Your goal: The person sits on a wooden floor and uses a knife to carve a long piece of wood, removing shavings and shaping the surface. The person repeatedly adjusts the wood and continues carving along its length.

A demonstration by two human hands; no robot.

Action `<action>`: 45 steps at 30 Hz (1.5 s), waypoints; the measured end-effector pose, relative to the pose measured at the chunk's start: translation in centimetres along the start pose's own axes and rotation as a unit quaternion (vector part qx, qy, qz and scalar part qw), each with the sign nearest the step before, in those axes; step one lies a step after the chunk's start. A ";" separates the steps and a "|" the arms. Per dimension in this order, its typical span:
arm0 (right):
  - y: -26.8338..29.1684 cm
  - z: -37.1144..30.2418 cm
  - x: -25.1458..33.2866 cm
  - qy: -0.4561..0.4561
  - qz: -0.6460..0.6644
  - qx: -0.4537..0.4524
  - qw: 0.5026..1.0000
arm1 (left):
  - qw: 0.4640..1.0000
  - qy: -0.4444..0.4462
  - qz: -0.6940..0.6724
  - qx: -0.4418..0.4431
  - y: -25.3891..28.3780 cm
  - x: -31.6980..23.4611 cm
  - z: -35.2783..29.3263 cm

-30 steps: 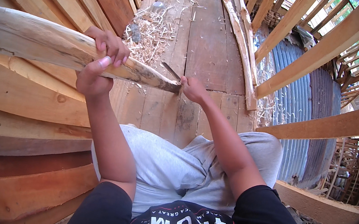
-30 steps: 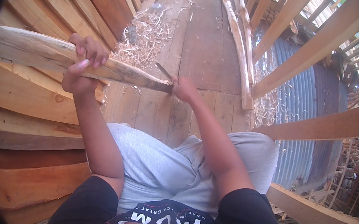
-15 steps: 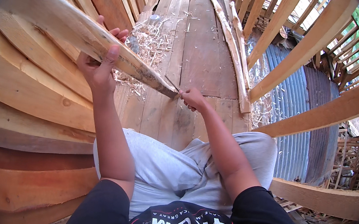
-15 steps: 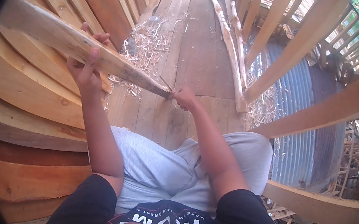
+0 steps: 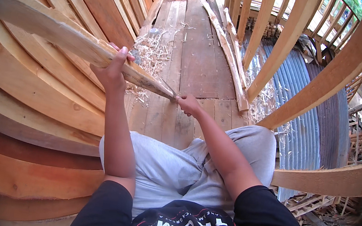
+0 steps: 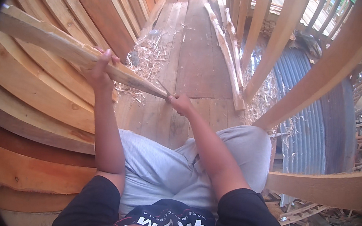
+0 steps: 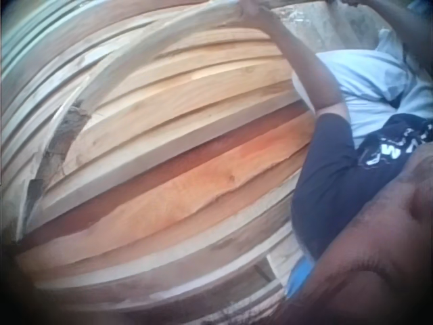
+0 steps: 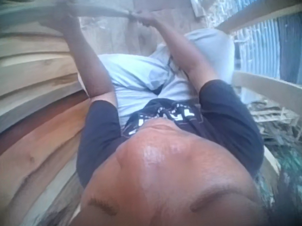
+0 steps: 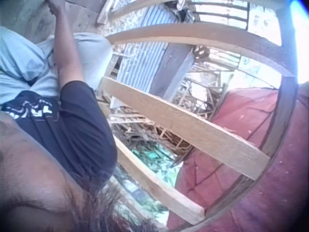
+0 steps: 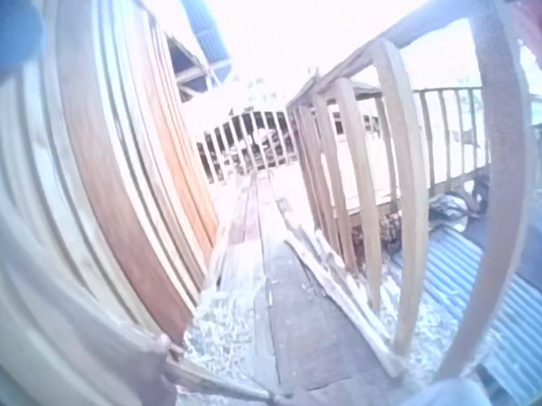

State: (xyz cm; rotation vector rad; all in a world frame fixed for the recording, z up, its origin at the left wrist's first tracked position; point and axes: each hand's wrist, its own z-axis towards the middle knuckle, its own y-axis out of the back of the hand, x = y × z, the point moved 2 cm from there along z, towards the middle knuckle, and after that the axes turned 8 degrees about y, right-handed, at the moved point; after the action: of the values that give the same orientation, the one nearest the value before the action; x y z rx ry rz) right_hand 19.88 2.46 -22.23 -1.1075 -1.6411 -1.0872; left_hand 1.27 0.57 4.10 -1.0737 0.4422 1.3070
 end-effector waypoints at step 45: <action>-1.1 -6.3 8.2 0.106 -0.059 -0.056 0.991 | 0.990 0.108 0.088 0.008 3.1 0.9 -1.0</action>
State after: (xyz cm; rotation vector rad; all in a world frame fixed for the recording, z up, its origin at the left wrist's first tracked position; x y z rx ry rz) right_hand 18.00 -2.08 -13.06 -0.9388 -1.5079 -1.3412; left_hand -1.02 -0.06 1.68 -1.1900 0.7230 1.3442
